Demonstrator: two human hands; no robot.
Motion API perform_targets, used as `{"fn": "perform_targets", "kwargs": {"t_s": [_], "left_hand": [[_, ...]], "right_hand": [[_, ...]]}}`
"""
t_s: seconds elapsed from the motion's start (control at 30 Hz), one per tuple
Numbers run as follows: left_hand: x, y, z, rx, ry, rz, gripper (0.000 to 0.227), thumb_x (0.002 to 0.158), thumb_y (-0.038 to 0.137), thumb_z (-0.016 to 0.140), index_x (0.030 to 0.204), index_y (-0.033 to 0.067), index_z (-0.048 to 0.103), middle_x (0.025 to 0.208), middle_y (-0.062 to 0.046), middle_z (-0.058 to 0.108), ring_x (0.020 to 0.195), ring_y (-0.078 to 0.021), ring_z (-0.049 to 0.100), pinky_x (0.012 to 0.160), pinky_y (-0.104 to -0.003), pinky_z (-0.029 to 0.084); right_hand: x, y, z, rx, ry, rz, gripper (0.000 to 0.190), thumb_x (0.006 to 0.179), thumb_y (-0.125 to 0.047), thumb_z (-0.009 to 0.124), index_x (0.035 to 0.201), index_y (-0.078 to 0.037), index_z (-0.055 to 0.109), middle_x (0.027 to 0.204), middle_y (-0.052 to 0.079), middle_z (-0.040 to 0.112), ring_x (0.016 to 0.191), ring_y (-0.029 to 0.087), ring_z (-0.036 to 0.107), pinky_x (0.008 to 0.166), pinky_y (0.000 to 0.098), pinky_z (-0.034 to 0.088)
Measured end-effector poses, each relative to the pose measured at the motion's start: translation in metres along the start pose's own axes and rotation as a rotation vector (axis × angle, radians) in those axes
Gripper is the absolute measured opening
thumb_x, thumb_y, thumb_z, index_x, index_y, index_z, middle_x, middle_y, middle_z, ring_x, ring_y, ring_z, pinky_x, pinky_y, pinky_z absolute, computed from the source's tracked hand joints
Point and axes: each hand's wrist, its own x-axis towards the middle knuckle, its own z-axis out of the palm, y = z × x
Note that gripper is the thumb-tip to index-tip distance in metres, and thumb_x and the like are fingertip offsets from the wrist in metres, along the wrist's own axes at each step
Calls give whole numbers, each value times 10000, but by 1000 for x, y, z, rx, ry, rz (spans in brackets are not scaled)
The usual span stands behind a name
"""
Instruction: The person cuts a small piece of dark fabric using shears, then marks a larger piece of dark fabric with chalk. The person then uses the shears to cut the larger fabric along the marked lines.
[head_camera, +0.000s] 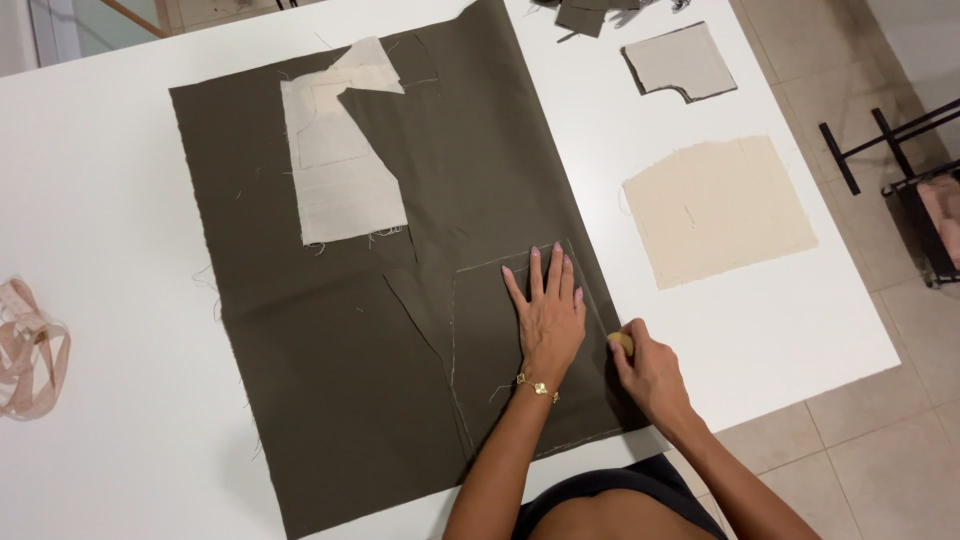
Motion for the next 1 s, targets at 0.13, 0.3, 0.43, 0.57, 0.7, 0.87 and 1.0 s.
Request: {"fn": "perform_targets", "kwargs": {"t_s": [0.13, 0.3, 0.43, 0.57, 0.7, 0.87, 1.0], "left_hand": [[0, 0, -2, 9, -27, -8, 485, 1112, 242, 484, 1526, 9, 582, 1724, -153, 453, 1636, -424, 304, 1277, -814, 74], [0, 0, -2, 11, -35, -7, 487, 1115, 246, 480, 1529, 10, 582, 1728, -154, 448, 1640, -426, 296, 1279, -812, 69], [-2, 1, 3, 133, -55, -2, 546, 1126, 319, 504, 1606, 60, 534, 1772, -71, 368, 1649, -377, 278, 1297, -783, 128], [-2, 0, 2, 147, -49, 2, 535, 1132, 315, 494, 1602, 65, 539, 1771, -69, 368, 1643, -382, 290, 1295, -786, 138], [-2, 0, 3, 187, -59, 5, 550, 1133, 334, 491, 1616, 74, 529, 1782, -69, 346, 1653, -381, 271, 1295, -787, 142], [-1, -1, 3, 177, -57, 1, 551, 1135, 333, 493, 1620, 75, 525, 1780, -71, 350, 1652, -376, 276, 1297, -787, 137], [2, 1, 8, 233, -127, -50, 588, 1109, 390, 456, 1627, 119, 517, 1787, -34, 345, 1648, -364, 271, 1290, -791, 114]], "right_hand": [[-18, 5, 0, -10, -19, 35, 219, 1091, -308, 612, 1183, -110, 588, 871, 231, 815, 849, 434, 819, 719, 509, 638], [-38, 28, 10, -25, -32, 71, 224, 1091, -324, 605, 1192, -124, 589, 856, 224, 817, 856, 430, 823, 754, 515, 640], [-55, 51, 20, 49, 32, -86, 165, 1099, -255, 593, 1079, -121, 500, 698, 28, 650, 533, 193, 535, 539, 368, 434], [-67, 63, 25, 18, 34, -66, 166, 1084, -269, 614, 1083, -132, 520, 671, 23, 674, 500, 201, 557, 518, 373, 456], [-85, 60, 16, 36, -3, -24, 175, 1087, -270, 609, 1065, -126, 512, 676, 35, 659, 515, 208, 552, 540, 371, 435], [-104, 68, 10, 16, -85, 84, 173, 1077, -307, 610, 1087, -150, 539, 684, 50, 702, 538, 233, 606, 573, 389, 462], [-105, 103, -1, -22, -144, 118, 256, 975, -449, 672, 1153, -272, 628, 864, 124, 828, 799, 373, 789, 743, 457, 534]]}}
